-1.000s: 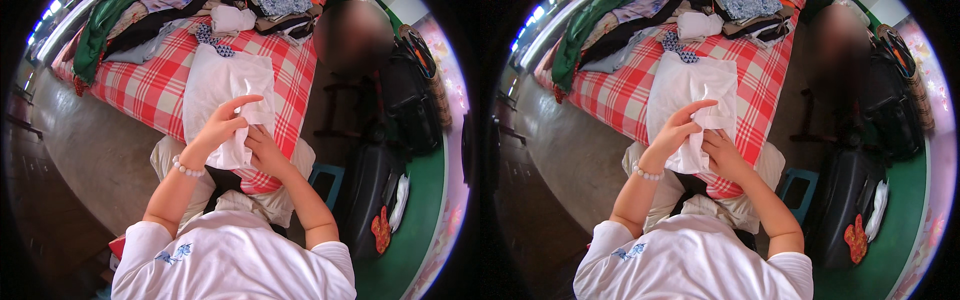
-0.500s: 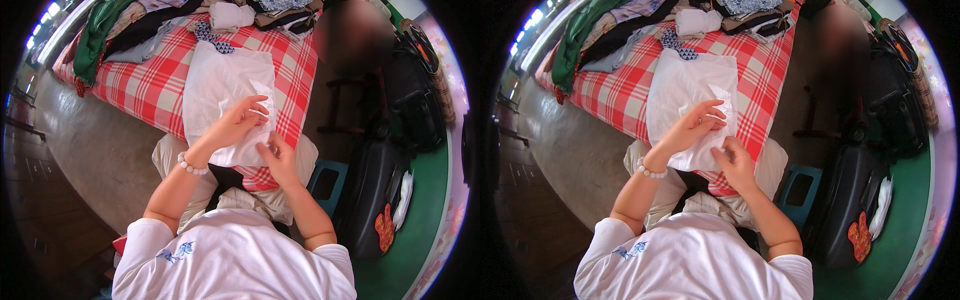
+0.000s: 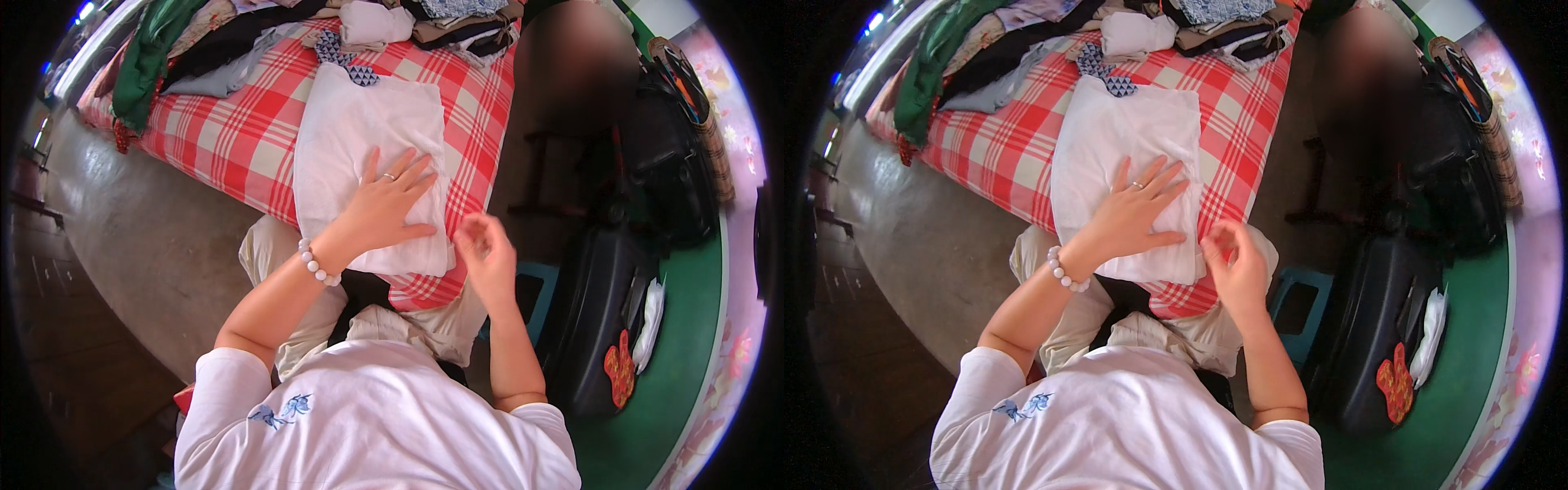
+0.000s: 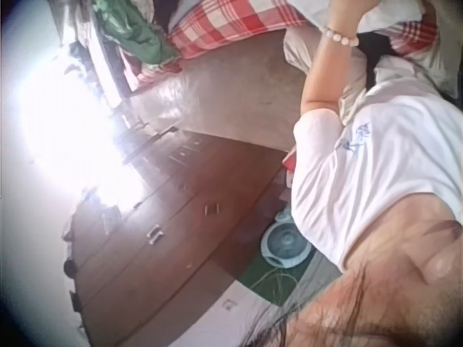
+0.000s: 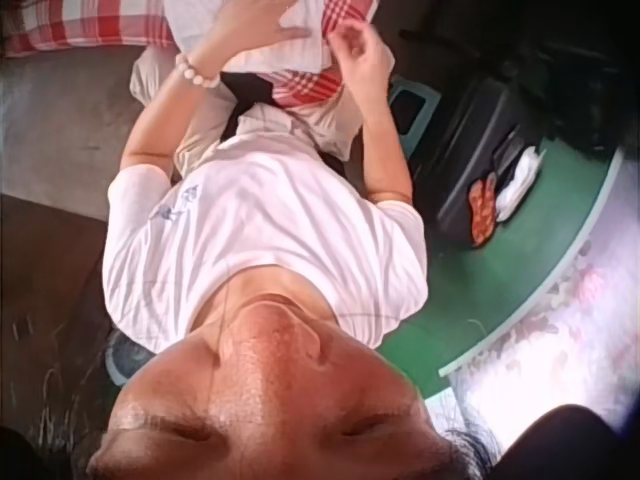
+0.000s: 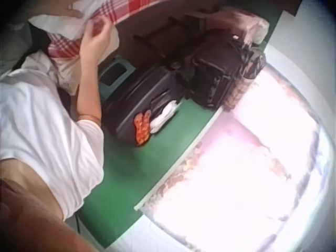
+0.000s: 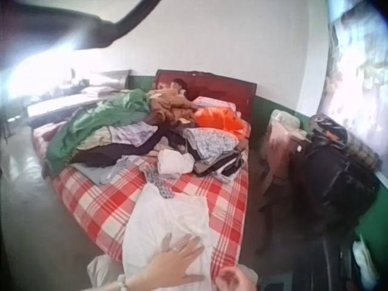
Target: The person folds various garments on a bed, including pants, shirts, and a towel. They smooth and fold each item by hand, placing the folded pieces into a neat stack on the bed.
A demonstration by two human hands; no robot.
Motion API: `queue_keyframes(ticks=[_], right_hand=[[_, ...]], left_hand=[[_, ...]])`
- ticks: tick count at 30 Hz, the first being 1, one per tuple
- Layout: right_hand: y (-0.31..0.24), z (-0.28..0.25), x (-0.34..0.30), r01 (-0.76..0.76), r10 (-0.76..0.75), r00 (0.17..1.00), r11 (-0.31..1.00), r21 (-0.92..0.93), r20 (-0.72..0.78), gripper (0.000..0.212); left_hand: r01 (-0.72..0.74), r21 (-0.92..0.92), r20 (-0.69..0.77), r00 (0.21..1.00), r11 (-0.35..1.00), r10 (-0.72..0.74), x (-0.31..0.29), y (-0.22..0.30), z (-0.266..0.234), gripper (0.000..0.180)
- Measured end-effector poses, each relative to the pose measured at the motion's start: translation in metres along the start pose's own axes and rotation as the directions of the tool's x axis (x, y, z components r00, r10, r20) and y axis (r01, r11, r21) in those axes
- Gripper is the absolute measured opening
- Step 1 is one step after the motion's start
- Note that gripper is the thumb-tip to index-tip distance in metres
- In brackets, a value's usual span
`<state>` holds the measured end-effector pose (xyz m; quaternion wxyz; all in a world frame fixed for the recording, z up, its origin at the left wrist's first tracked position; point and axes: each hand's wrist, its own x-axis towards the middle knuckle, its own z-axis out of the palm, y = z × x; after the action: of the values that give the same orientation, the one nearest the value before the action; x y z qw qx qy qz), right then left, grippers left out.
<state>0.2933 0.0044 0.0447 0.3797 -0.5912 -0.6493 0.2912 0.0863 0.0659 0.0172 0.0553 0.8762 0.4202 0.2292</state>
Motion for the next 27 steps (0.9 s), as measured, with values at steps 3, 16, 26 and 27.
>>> queue_keyframes(ticks=[3,16,26,27], right_hand=[[-0.013,0.012,0.044,0.415,-0.422,0.906,0.898,-0.145,-0.024,0.022],[0.026,0.087,0.205,0.216,-0.307,0.947,0.829,-0.516,-0.097,0.037],[0.038,0.073,0.237,0.29,-0.389,0.874,0.898,-0.33,-0.29,0.032],[0.036,0.076,0.232,0.384,-0.477,0.841,0.858,-0.341,-0.254,0.036]], left_hand=[[-0.022,0.019,0.028,0.999,1.0,0.022,-0.003,0.006,0.007,0.073],[-0.047,-0.085,-0.003,0.999,0.995,0.047,-0.016,0.019,0.013,0.062],[-0.026,-0.122,-0.028,0.999,0.992,0.023,-0.016,0.018,0.015,0.064],[-0.022,-0.129,-0.025,0.999,0.991,0.019,-0.016,0.019,0.015,0.064]])
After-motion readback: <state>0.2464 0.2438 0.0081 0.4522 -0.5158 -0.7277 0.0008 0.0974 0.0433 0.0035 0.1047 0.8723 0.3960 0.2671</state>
